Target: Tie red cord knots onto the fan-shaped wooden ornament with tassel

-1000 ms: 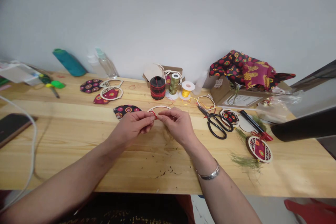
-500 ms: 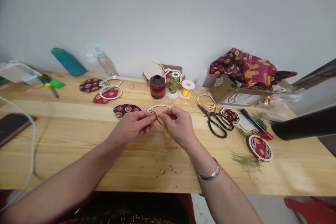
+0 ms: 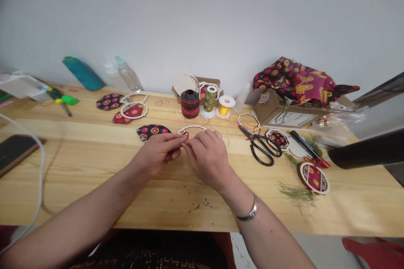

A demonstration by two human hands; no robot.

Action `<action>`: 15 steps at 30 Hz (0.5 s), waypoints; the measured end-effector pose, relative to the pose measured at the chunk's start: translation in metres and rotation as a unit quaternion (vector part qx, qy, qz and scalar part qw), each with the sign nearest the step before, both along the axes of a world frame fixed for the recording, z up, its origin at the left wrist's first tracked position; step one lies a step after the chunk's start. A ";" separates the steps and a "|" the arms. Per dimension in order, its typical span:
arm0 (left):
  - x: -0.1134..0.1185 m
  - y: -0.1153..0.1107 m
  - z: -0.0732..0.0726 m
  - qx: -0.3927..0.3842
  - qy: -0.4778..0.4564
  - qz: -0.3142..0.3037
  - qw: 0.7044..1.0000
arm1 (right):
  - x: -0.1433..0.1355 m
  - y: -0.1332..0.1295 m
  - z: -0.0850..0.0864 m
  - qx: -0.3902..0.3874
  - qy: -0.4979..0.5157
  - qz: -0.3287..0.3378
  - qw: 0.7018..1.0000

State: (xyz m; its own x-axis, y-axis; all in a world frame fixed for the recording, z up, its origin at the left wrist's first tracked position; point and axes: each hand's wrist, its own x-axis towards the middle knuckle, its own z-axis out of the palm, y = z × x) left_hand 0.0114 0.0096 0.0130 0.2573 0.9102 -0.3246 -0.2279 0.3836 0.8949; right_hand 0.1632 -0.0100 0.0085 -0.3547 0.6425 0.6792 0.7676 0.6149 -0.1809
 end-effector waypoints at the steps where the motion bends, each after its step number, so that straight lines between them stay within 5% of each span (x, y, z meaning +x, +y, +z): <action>1: 0.000 0.001 -0.001 -0.010 -0.015 -0.001 1.000 | 0.001 0.000 0.000 0.023 -0.035 -0.002 0.999; 11: 0.000 0.002 -0.004 -0.056 -0.084 -0.019 0.995 | -0.004 -0.006 0.003 0.066 -0.216 0.010 0.974; 15: 0.000 0.000 -0.003 -0.034 -0.074 -0.015 0.997 | -0.002 -0.005 0.003 -0.003 -0.074 0.050 0.996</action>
State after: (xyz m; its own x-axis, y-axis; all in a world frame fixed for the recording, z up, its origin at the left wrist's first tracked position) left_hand 0.0111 0.0101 0.0104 0.3340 0.8787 -0.3409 -0.3429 0.4502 0.8245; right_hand 0.1610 -0.0147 0.0120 -0.5125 0.6034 0.6109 0.7210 0.6888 -0.0755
